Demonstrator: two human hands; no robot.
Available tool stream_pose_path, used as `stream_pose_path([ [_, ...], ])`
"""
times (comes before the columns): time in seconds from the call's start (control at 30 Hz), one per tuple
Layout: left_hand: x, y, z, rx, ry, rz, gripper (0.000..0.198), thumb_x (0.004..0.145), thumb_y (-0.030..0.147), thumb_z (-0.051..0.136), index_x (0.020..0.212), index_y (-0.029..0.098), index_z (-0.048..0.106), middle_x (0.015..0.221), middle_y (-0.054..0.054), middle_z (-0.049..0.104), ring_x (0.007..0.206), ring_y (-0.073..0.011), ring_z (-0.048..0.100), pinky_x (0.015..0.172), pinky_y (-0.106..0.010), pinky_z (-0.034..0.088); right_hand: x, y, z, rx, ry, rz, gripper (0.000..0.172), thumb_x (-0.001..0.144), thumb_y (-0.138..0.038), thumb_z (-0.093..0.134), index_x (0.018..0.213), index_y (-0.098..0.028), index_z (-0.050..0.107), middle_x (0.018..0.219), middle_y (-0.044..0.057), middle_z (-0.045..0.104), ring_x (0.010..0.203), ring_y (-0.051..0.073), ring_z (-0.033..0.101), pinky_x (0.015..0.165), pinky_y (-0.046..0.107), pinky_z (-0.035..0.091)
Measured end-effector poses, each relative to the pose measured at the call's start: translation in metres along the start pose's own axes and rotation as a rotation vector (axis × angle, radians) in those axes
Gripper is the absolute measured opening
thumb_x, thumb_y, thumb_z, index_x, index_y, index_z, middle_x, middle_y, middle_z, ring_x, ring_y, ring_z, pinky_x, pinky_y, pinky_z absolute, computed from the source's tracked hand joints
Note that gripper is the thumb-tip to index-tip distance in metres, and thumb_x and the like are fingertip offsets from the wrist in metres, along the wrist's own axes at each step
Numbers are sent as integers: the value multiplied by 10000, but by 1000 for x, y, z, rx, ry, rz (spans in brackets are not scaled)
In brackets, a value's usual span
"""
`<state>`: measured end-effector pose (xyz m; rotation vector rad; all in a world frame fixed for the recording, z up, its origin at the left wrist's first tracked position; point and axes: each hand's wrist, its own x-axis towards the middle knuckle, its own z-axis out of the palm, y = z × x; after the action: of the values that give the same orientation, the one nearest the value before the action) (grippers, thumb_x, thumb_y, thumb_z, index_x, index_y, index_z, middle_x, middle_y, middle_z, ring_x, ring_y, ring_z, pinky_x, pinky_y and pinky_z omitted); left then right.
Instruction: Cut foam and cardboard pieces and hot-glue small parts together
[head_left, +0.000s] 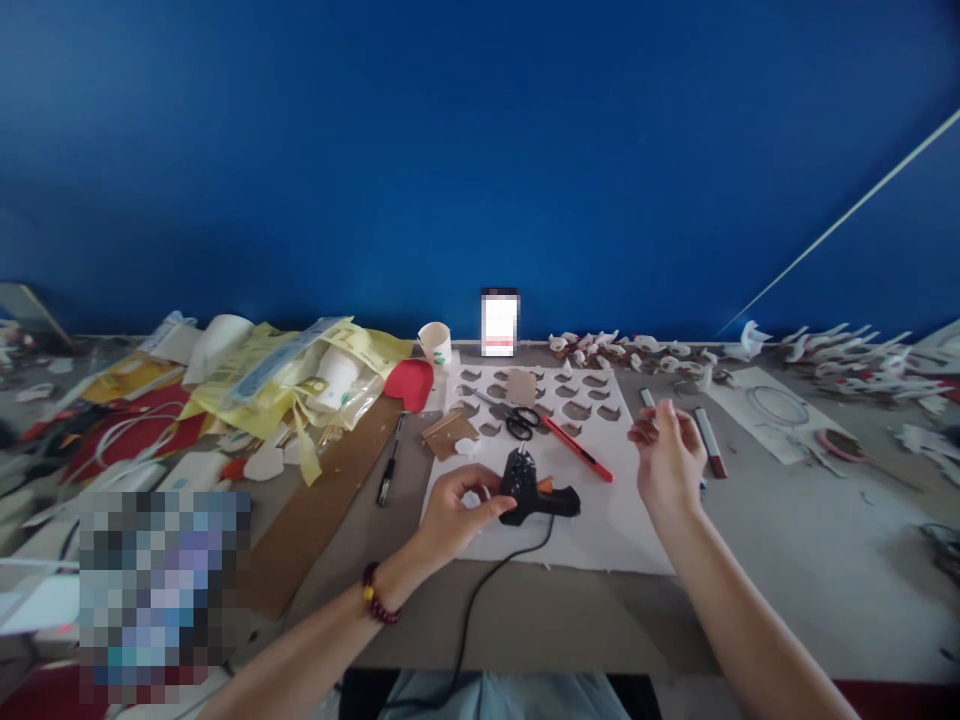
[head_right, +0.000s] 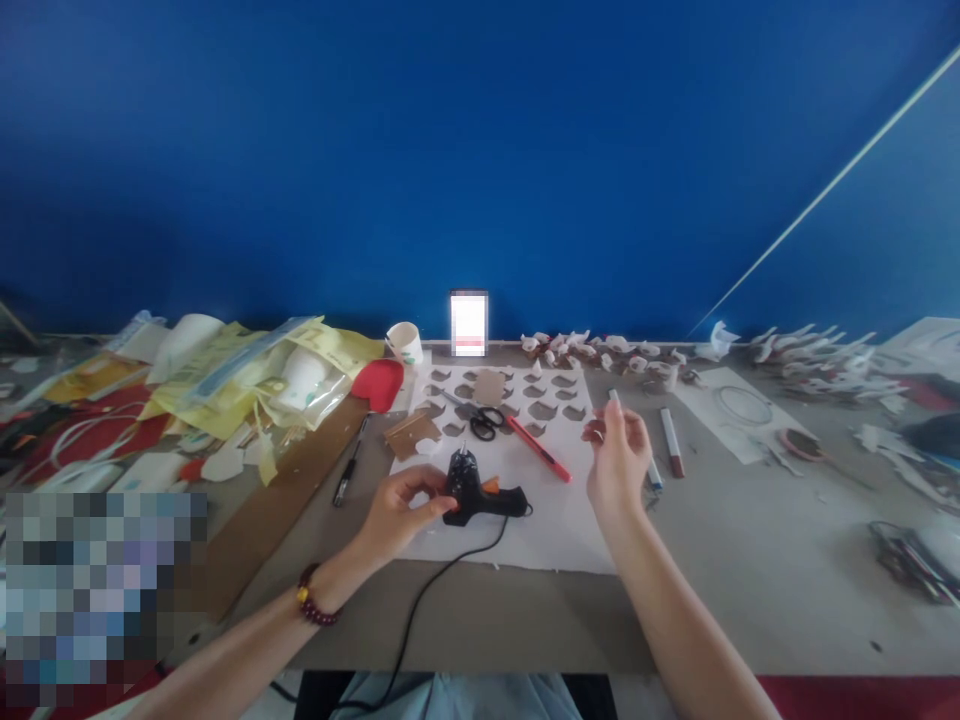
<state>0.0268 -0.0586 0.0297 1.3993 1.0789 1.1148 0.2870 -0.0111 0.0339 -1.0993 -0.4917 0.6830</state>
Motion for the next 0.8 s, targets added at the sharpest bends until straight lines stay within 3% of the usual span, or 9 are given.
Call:
stream_pose_path([
  [0.07,0,0,0,-2,6,-5,186,625,305,787,664,158,680,640,-23,686,569,-113,579,553,-213,459,12,1,-2,73,61,181,415,534,-347,847,825,-207,585,720,-66,614,513,60,542,471,189,440],
  [0.13,1,0,0,-7,14,-12,177,624,300,784,662,158,686,644,-26,692,572,-114,583,553,-212,460,14,3,-2,94,73,272,438,475,-308,874,780,-201,578,677,-78,595,507,57,538,459,180,441],
  [0.27,1,1,0,-9,16,-26,190,614,313,787,656,156,688,641,-29,693,565,-116,584,548,-214,465,-1,7,3,80,-39,308,374,574,-425,825,645,-185,547,598,-52,578,491,66,520,423,183,426],
  [0.37,2,0,0,-7,8,-28,188,622,317,783,655,158,689,639,-29,695,567,-117,590,550,-213,464,-13,13,6,48,-117,389,343,562,-398,833,750,-201,625,719,-31,652,507,70,543,429,189,443],
  [0.47,2,0,0,-14,17,-27,175,619,304,784,658,161,691,643,-28,701,571,-118,598,550,-208,463,-19,19,7,15,-174,441,435,529,-291,856,913,-266,653,783,-49,672,549,86,579,473,197,470],
  [0.63,2,-1,1,-20,24,-37,182,615,300,788,659,159,682,654,-30,706,580,-125,615,555,-210,474,-26,16,10,11,-370,406,246,634,-374,807,760,-222,662,651,-37,598,554,95,530,495,215,443],
  [0.8,3,1,1,-12,10,-31,177,623,293,782,652,157,673,635,-25,697,569,-122,609,547,-209,468,-41,8,16,55,-533,509,282,679,-429,773,839,-205,709,685,-9,592,609,110,525,530,238,429],
])
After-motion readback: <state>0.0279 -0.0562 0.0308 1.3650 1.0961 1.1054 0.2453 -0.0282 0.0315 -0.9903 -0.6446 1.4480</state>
